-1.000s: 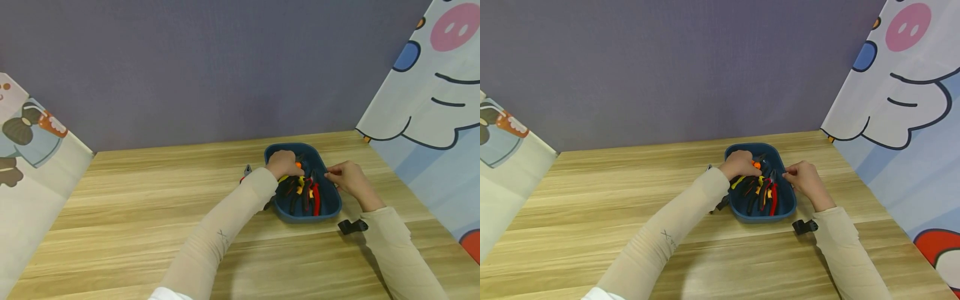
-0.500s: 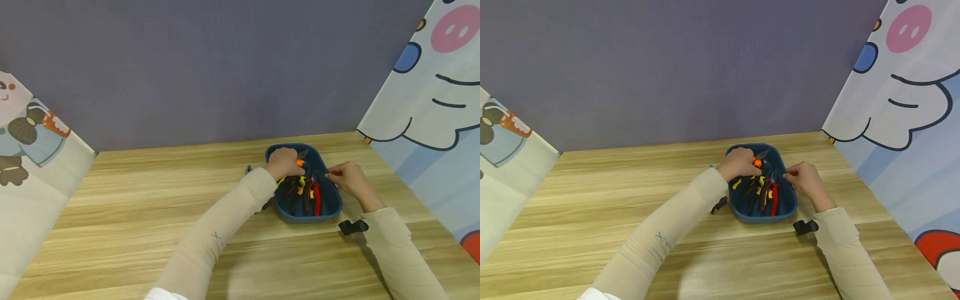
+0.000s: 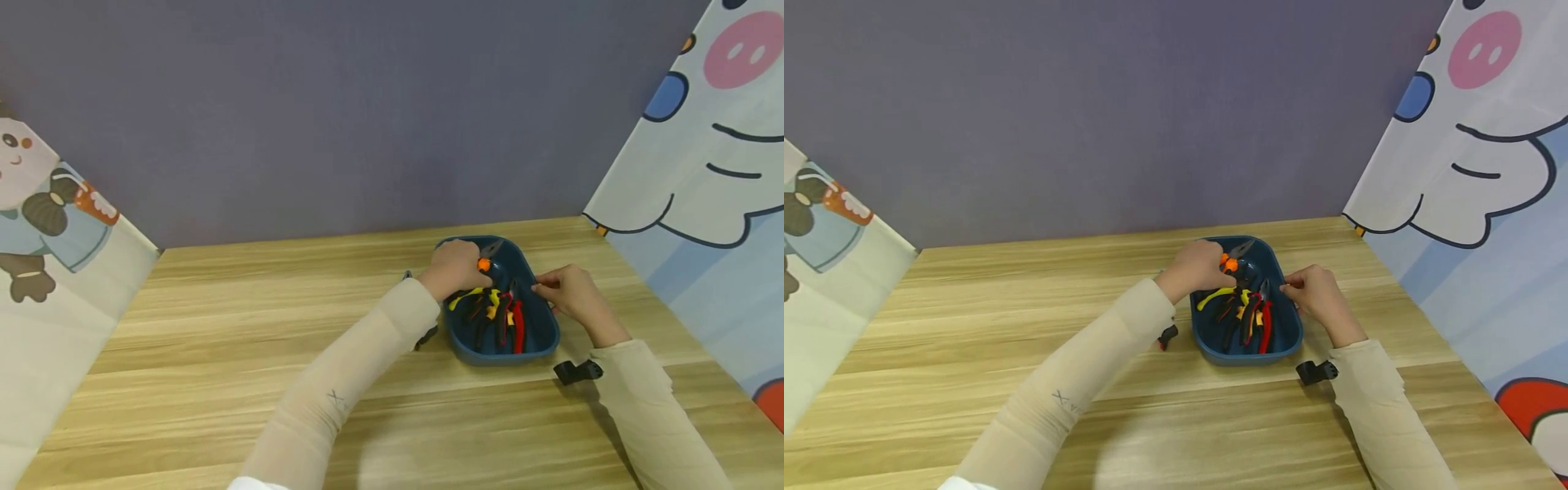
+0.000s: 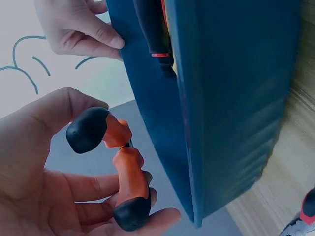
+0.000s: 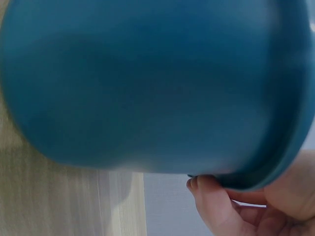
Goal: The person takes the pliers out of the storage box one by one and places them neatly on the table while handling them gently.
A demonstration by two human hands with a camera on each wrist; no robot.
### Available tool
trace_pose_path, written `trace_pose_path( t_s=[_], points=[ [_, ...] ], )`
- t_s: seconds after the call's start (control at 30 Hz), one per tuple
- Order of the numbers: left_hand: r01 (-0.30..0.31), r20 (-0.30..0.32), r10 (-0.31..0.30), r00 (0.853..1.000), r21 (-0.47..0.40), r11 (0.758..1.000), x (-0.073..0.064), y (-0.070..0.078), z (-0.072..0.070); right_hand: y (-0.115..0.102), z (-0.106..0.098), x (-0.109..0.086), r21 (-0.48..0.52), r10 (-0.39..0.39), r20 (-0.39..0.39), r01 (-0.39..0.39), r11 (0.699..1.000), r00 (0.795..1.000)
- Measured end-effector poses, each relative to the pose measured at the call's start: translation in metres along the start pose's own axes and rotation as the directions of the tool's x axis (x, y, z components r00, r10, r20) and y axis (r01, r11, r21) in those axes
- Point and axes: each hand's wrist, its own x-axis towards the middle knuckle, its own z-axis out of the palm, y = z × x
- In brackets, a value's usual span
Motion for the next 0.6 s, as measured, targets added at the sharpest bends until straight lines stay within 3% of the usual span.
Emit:
trace_pose_path(
  t_s=[0.33,0.47,0.6],
  points=[
    [-0.03,-0.026,0.029,0.999,-0.042,0.999,-0.02,-0.012,-0.006,0.001,0.0,-0.002,0.012,-0.001,-0.011,0.002,1.0,1.0],
    [-0.025,-0.041,0.024,0.999,-0.032,0.999,-0.033,-0.019,-0.006,0.001,0.0,-0.002,0.016,-0.003,-0.007,0.003,1.0,1.0],
    [-0.011,-0.045,0.007,0.999,-0.078,0.997,-0.042,-0.025,-0.006,0.001,0.0,-0.003,0.003,-0.012,-0.011,0.012,1.0,1.0]
  ],
)
